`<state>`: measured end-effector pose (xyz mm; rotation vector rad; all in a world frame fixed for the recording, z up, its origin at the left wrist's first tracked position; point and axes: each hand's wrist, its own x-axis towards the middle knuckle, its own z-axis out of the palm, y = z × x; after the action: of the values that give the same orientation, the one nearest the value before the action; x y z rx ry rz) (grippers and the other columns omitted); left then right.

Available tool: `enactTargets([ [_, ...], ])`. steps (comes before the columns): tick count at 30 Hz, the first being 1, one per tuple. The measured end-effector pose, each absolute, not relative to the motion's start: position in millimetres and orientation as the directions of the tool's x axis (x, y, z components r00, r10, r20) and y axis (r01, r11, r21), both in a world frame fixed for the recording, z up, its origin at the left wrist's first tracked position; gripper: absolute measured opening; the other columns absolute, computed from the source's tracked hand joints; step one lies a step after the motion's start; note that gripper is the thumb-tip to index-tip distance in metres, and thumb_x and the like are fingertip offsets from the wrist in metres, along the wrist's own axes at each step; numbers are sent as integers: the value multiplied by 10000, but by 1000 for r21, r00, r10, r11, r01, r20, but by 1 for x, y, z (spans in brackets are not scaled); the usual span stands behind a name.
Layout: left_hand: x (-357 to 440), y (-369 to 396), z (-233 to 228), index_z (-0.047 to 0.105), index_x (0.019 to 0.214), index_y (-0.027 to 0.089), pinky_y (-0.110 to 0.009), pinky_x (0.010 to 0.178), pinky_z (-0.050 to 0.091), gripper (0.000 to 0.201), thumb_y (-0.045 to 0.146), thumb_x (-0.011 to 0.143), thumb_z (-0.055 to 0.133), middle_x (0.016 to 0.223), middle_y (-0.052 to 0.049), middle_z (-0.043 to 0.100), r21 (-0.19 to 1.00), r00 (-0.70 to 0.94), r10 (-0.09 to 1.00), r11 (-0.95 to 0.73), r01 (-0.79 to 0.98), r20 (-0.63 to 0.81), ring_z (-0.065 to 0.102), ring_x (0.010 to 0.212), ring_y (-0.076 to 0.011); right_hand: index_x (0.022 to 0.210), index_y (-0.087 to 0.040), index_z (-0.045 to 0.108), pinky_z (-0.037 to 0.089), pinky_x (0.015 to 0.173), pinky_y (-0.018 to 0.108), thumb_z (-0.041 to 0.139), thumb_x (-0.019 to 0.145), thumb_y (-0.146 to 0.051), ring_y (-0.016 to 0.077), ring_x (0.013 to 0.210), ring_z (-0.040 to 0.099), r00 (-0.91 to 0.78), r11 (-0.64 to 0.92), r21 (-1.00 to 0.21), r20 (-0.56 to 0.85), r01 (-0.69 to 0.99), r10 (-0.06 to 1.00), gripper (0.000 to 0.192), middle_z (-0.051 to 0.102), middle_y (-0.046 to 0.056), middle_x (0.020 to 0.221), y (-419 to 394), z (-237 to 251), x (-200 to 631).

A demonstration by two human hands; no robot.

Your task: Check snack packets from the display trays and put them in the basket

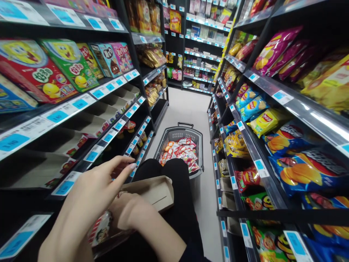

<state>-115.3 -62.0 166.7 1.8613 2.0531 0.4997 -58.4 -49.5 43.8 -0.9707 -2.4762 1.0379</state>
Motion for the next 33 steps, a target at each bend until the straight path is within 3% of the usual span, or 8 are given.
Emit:
enactTargets([
  [5, -142, -64, 148, 585, 1186, 104, -550, 774, 461, 579, 517, 902, 295, 1240, -298, 592, 105, -391, 917, 398, 911, -80, 574, 1087, -507, 780, -193, 613, 401, 601, 278, 542, 612, -91, 217, 668, 615, -699, 493, -735, 37, 465, 714, 209, 672, 29, 714, -41, 45, -21],
  [9, -171, -60, 129, 647, 1013, 87, -442, 712, 499, 454, 451, 846, 432, 998, -286, 700, 96, -356, 855, 418, 903, -377, 680, 925, -422, 687, -205, 555, 363, 593, 227, 529, 606, -72, 148, 633, 543, -627, 369, -860, 77, 351, 775, 158, 575, -33, 649, -31, 54, 19],
  [13, -169, -56, 132, 646, 981, 135, -361, 682, 494, 272, 266, 797, 493, 973, -199, 741, 44, -276, 876, 319, 947, -396, 700, 908, -370, 711, -209, 526, 361, 589, 210, 545, 608, -108, 120, 619, 480, -520, 206, -970, 108, 133, 847, 145, 520, -55, 675, -27, 67, 50],
  [19, -132, -62, 148, 630, 1084, 156, -362, 795, 494, 295, 179, 827, 486, 1074, -180, 727, 251, -25, 941, 115, 961, -337, 689, 984, -306, 815, -242, 473, 416, 604, 257, 559, 707, -274, 144, 595, 521, -251, 80, -968, 140, -236, 958, 142, 556, -41, 719, -33, 79, 79],
  [24, -117, -59, 141, 618, 1147, 110, -467, 896, 474, 332, 204, 849, 505, 1110, -213, 706, 324, 36, 952, 68, 944, -303, 641, 1074, -362, 864, -257, 508, 470, 668, 301, 583, 715, -276, 183, 670, 606, -158, 70, -923, 139, -378, 978, 168, 646, -19, 775, -34, 78, 83],
  [29, -112, -61, 146, 430, 1395, 202, -405, 1087, 353, 500, 392, 933, 449, 1440, -112, 504, 819, 187, 982, -92, 566, -18, 458, 1319, -263, 833, -243, 646, 445, 603, 243, 722, 678, -362, 148, 610, 566, -237, 49, -926, 146, -374, 960, 209, 626, -28, 719, -39, 88, 77],
  [31, -108, -65, 153, 445, 1395, 247, -372, 1047, 397, 632, 387, 815, 655, 1396, -71, 557, 902, 335, 941, -96, 420, -56, 518, 1257, -267, 824, -238, 685, 457, 614, 256, 747, 681, -378, 160, 618, 583, -279, 40, -937, 144, -347, 950, 210, 640, -13, 731, -44, 95, 75],
  [33, -103, -69, 160, 516, 1340, 272, -335, 912, 487, 727, 296, 672, 801, 1176, -19, 701, 935, 443, 888, -42, 352, -127, 638, 1061, -260, 883, -251, 711, 481, 672, 282, 762, 682, -394, 187, 690, 622, -280, 58, -951, 148, -304, 949, 252, 671, 8, 806, -49, 101, 74],
])
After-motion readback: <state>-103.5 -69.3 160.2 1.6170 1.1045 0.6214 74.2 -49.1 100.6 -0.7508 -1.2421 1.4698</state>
